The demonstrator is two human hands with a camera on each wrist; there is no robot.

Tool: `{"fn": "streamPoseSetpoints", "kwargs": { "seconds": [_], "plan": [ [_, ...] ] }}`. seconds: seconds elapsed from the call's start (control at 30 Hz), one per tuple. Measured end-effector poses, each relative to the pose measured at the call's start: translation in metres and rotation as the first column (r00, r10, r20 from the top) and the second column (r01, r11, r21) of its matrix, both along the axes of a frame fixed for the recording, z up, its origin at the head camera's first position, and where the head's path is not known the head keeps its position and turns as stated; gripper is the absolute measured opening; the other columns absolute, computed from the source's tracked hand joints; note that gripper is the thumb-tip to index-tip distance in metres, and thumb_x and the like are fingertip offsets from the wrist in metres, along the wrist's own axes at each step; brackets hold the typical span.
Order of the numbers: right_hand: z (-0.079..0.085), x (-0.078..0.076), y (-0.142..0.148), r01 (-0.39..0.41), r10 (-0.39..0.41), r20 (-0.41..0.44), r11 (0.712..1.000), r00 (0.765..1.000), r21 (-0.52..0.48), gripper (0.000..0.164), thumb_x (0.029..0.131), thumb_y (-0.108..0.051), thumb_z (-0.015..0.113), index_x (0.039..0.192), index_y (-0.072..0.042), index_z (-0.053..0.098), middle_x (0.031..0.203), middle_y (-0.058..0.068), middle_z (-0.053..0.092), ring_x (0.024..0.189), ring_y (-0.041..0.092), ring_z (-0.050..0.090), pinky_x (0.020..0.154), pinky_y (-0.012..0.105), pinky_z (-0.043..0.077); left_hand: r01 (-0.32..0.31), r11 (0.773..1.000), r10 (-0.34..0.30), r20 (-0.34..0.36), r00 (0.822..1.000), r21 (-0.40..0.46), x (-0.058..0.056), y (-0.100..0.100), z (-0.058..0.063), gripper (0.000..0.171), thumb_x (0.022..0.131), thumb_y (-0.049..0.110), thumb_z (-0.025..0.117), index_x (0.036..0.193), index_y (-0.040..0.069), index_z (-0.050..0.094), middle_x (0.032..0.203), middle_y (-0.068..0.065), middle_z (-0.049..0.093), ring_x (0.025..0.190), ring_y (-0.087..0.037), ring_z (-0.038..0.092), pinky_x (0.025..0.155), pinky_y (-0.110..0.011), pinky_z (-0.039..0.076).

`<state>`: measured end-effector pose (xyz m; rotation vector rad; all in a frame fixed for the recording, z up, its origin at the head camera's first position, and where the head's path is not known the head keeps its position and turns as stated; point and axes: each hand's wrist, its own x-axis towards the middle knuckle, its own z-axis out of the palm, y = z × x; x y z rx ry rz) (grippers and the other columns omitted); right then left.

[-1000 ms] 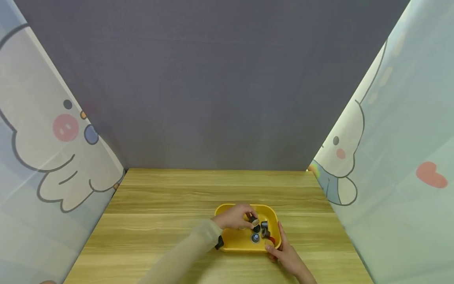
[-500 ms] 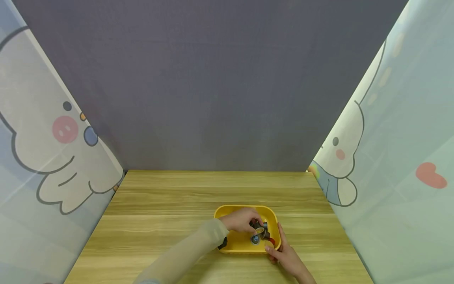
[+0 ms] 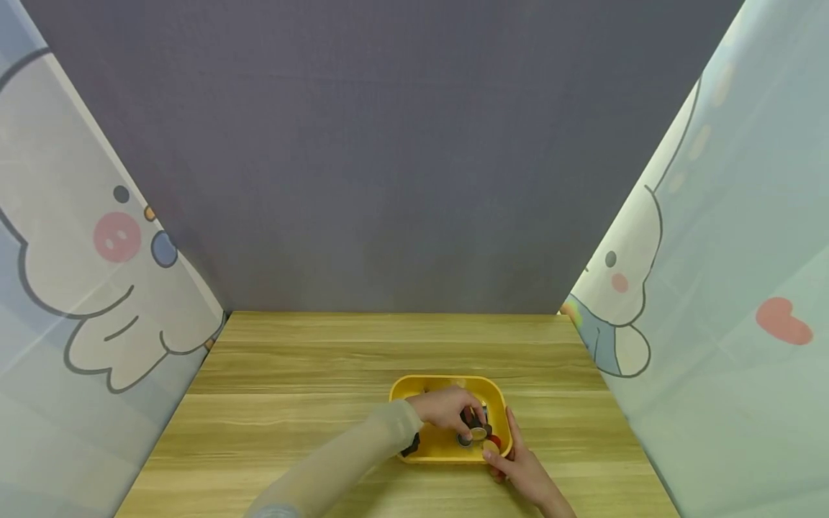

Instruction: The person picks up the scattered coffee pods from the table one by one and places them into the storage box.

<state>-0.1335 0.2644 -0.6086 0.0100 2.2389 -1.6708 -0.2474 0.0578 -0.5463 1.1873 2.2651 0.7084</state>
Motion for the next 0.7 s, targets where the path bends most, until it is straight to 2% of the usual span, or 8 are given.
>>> {"fn": "streamPoseSetpoints", "kwargs": {
  "seconds": [0.1, 0.37, 0.53, 0.7],
  "plan": [
    [0.001, 0.000, 0.000, -0.006, 0.006, -0.003, 1.000, 1.000, -0.013, 0.100, 0.100, -0.026, 0.063, 0.158, -0.019, -0.018, 0.077, 0.011, 0.065, 0.068, 0.018, 0.059, 0.060, 0.027, 0.050, 0.011, 1.000, -0.011, 0.035, 0.999, -0.001, -0.002, 0.000, -0.003, 0.030, 0.082, 0.012, 0.083, 0.109, 0.018, 0.073, 0.090, 0.013, 0.065, 0.079, 0.002, 0.057, 0.069, -0.015, 0.049],
    [0.004, 0.001, -0.001, -0.012, 0.012, -0.003, 1.000, 1.000, -0.003, 0.101, 0.099, -0.030, 0.064, 0.158, -0.020, -0.017, 0.077, 0.010, 0.064, 0.067, 0.018, 0.058, 0.060, 0.027, 0.049, 0.086, 0.996, -0.085, 0.061, 0.995, -0.017, -0.008, 0.001, -0.013, 0.030, 0.083, 0.016, 0.083, 0.111, 0.021, 0.073, 0.091, 0.017, 0.064, 0.078, 0.003, 0.058, 0.069, -0.015, 0.049],
    [0.006, 0.001, -0.002, -0.014, 0.014, -0.008, 1.000, 1.000, -0.001, 0.100, 0.100, -0.030, 0.063, 0.158, -0.018, -0.018, 0.077, 0.009, 0.064, 0.068, 0.018, 0.058, 0.059, 0.028, 0.050, 0.095, 0.996, -0.094, 0.078, 0.992, -0.005, -0.010, 0.002, -0.016, 0.030, 0.082, 0.017, 0.083, 0.111, 0.020, 0.073, 0.092, 0.015, 0.065, 0.079, 0.002, 0.058, 0.069, -0.015, 0.049],
    [0.004, 0.001, -0.001, -0.005, 0.005, -0.006, 1.000, 1.000, 0.014, 0.100, 0.100, -0.029, 0.063, 0.158, -0.018, -0.017, 0.077, 0.010, 0.065, 0.068, 0.020, 0.060, 0.059, 0.028, 0.050, 0.100, 0.995, -0.102, 0.105, 0.989, 0.030, -0.011, 0.003, -0.016, 0.028, 0.084, 0.011, 0.081, 0.110, 0.016, 0.073, 0.098, 0.013, 0.067, 0.081, 0.004, 0.058, 0.072, -0.014, 0.050]
  ]
}}
